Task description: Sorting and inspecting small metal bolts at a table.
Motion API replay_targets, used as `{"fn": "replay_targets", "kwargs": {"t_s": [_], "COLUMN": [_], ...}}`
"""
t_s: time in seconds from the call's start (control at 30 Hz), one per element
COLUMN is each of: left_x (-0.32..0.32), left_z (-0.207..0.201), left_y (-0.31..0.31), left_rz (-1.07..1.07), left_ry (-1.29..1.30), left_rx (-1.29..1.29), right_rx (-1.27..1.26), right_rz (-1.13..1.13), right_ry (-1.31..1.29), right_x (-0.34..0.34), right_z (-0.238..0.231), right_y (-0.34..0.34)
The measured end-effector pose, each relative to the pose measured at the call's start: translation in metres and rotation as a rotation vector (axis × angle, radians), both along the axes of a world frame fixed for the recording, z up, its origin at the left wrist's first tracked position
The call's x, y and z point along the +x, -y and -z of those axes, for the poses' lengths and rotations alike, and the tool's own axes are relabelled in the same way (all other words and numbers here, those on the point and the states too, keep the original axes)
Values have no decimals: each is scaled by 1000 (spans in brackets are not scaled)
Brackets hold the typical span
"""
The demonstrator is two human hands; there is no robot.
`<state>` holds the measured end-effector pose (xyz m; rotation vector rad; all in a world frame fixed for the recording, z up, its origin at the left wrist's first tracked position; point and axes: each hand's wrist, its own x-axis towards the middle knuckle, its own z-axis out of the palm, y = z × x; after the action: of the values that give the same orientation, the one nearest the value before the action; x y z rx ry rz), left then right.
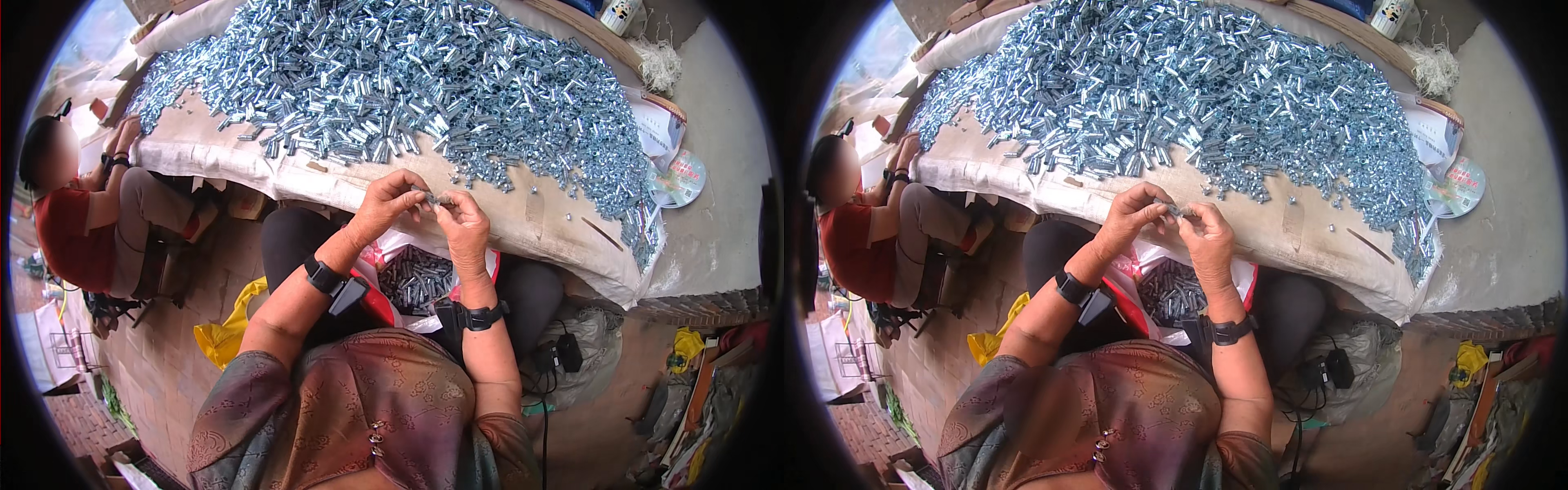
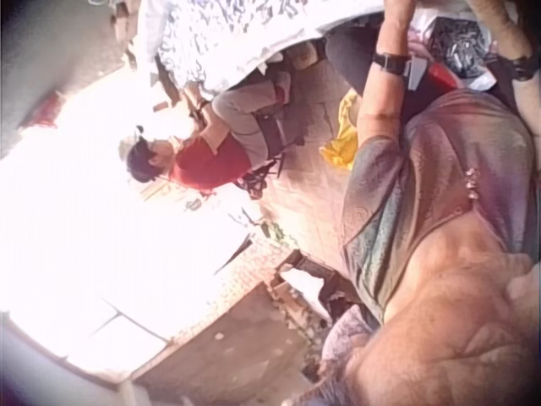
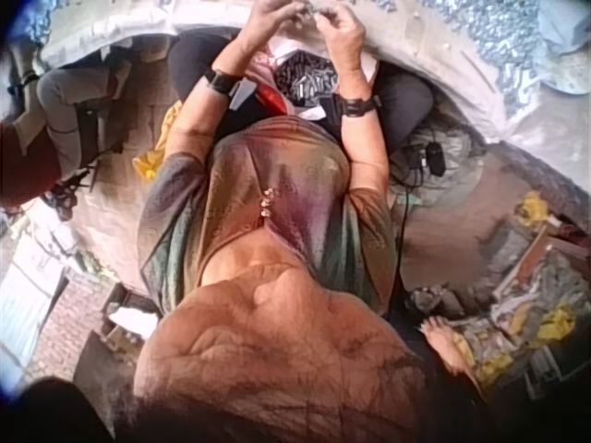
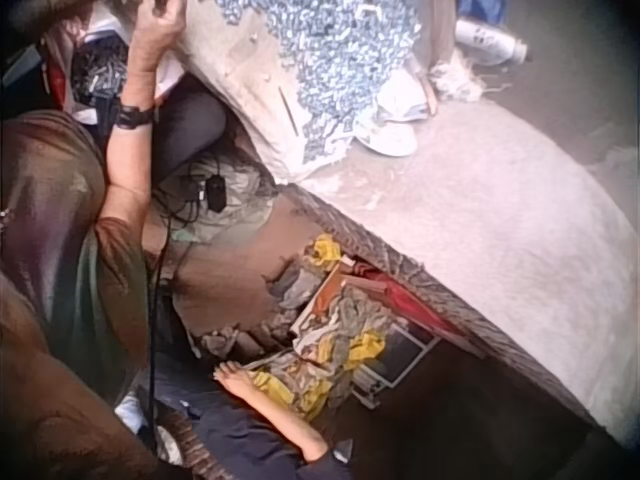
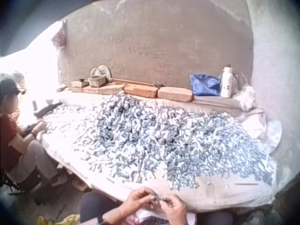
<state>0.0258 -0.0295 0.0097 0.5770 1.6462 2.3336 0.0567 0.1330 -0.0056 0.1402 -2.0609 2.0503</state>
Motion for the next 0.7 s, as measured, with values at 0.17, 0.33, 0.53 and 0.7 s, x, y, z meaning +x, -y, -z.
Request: {"fn": "replay_targets", "kwargs": {"t_s": [0.17, 0.33, 0.53, 0.7], "left_x": [-5, 4, 8, -19], "left_z": [12, -1, 0, 2], "left_y": [-7, -23, -23, -4], "left_rz": [-122, -167, -215, -378], "left_ry": [-463, -866, -702, -410], "left_rx": [-573, -889, -819, -604], "right_rx": [679, 927, 1009, 1081], "right_rz": [13, 95, 260, 255], "right_ry": [-77, -175, -244, -283], "right_x": [-3, 1, -9, -23], "right_z": [-7, -16, -8, 4], "right_y": [-3, -17, -23, -26]}}
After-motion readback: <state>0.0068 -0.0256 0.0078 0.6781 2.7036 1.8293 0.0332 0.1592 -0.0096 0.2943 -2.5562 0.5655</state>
